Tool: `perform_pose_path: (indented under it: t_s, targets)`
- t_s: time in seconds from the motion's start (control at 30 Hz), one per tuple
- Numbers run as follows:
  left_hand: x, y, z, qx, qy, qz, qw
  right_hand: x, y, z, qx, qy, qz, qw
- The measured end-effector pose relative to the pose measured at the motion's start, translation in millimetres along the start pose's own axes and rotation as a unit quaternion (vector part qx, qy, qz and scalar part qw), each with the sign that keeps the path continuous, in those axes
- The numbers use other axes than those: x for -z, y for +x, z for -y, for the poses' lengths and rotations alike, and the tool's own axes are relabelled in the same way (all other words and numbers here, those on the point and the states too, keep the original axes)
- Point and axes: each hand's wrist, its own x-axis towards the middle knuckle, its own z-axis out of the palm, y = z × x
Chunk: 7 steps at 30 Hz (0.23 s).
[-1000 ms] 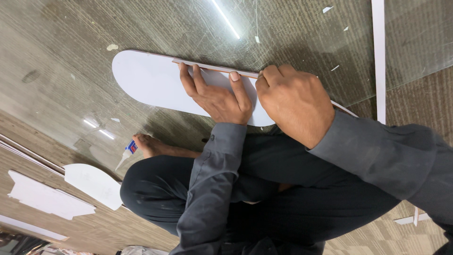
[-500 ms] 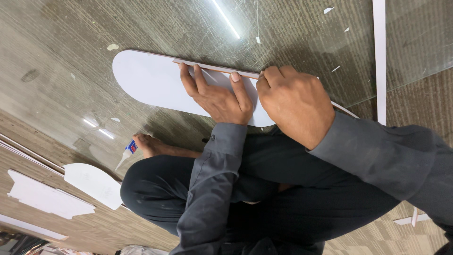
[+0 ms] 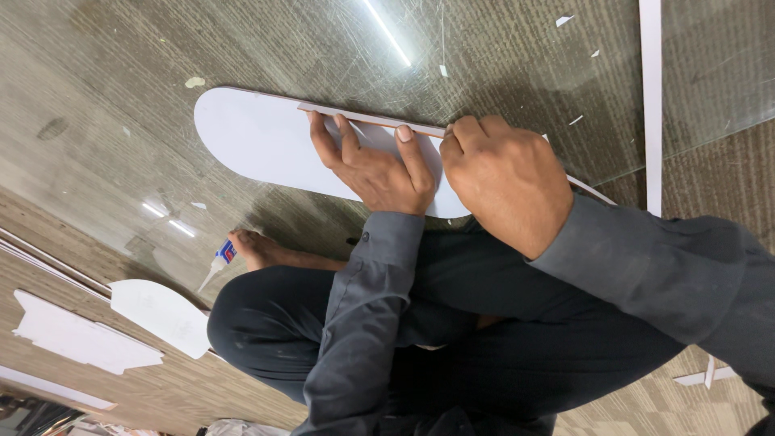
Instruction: The person sits on the floor and glues thin white strips along the edges of cut board letter shapes, pressing the strips in place by hand and using a pen to mark or trim. They handle several letter boards one at a time, applying glue from a small bottle and fitting the strips around the curved edges.
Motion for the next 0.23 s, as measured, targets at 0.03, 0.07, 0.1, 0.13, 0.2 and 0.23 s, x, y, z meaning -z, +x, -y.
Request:
perform_pose_path:
  t_s: [0.03, 0.07, 0.1, 0.13, 0.2, 0.23]
  targets:
    - [0.4, -0.7, 0.1, 0.001, -0.002, 0.000, 1.000, 0.0, 0.3, 0.1, -0.001, 0.000, 0.005, 1.000]
    - [0.7, -1.1, 0.5, 0.002, -0.005, -0.001, 1.000, 0.0, 0.7, 0.2, -0.001, 0.000, 0.009, 1.000]
    - [0.8, -1.4, 1.1, 0.002, -0.003, 0.001, 1.000, 0.1, 1.0, 0.5, -0.001, 0.000, 0.014, 1.000]
    - [0.6, -1.6, 1.7, 0.003, -0.002, 0.004, 1.000, 0.1, 1.3, 0.9, -0.002, 0.001, 0.016, 1.000]
    - [-0.2, -2.2, 2.6, 0.004, -0.013, 0.005, 1.000, 0.4, 1.8, 1.0, -0.004, 0.003, 0.021, 1.000]
    - [-1.2, -1.9, 3.2, 0.004, -0.026, 0.004, 1.000, -16.4, 35.5, -15.4, -0.004, 0.003, 0.021, 1.000]
